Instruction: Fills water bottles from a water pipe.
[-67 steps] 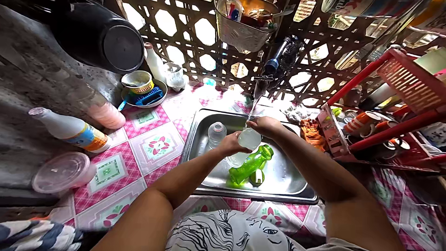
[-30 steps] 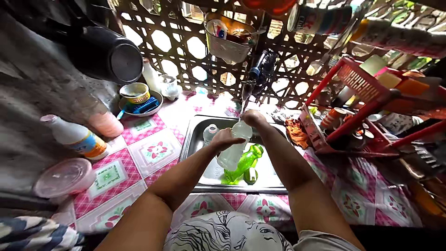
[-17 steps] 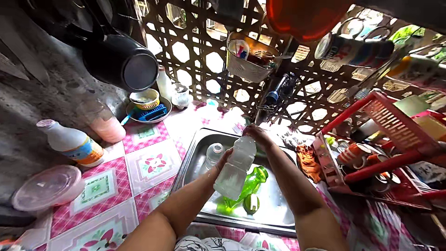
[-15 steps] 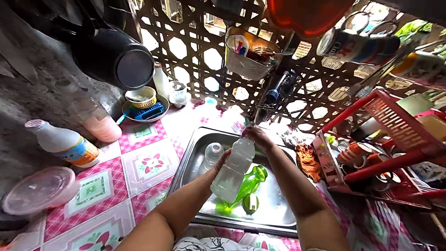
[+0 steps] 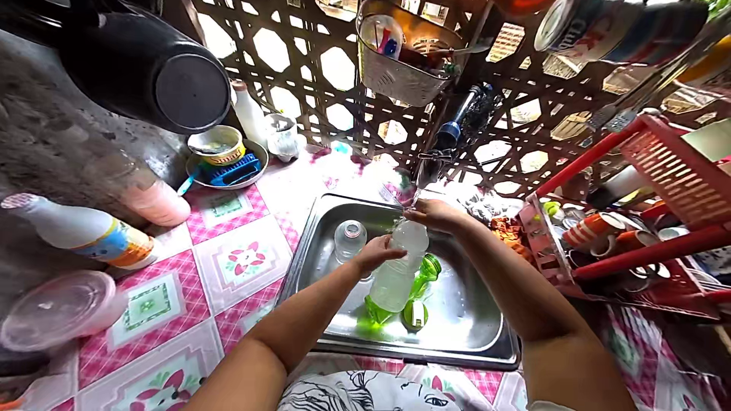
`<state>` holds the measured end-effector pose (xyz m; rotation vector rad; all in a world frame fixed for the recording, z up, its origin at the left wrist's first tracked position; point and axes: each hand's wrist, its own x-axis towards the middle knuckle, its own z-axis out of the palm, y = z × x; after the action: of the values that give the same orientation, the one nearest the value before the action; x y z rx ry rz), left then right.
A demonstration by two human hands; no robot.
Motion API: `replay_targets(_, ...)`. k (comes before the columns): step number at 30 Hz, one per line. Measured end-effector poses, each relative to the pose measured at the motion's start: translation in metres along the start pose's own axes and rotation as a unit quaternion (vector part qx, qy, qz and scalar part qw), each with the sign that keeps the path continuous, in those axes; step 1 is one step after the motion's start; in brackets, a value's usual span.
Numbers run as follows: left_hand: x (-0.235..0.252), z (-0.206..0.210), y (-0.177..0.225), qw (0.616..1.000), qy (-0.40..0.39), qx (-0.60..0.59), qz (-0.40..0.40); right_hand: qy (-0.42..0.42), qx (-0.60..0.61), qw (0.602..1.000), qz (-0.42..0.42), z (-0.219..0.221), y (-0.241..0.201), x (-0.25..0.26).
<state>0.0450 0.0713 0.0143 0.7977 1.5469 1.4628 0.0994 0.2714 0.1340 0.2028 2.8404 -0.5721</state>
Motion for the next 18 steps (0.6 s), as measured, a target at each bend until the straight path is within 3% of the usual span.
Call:
replay_targets(2,-0.003,-0.004,0.007,0.997,-0.038,-0.062,0.002,0.017,0.018,0.995,-0.099,0.000,0.011,-0.005)
replay_targets(4,-0.003,-0.007,0.017,0.999,-0.032,-0.011,0.004,-0.011,0.011,0.998,-0.055,-0.011,-0.010,-0.019)
replay_targets(6,-0.001,-0.007,0.017,0.994,-0.007,0.111,0.006,-0.011,-0.004,1.000,0.013,-0.007,-0.018,-0.025)
replay_targets(8,-0.001,-0.003,0.012,0.978,0.017,0.209,0.010,0.053,-0.011,0.998,0.014,0.013,-0.004,-0.023)
replay_targets(14,-0.022,0.018,0.020,0.957,0.044,0.284,0.034,0.104,-0.033,0.991,0.076,0.015,-0.034,-0.056)
replay_targets(18,-0.038,0.029,0.028,0.937,0.046,0.335,0.082,0.144,-0.071,0.984,0.073,0.016,-0.051,-0.080)
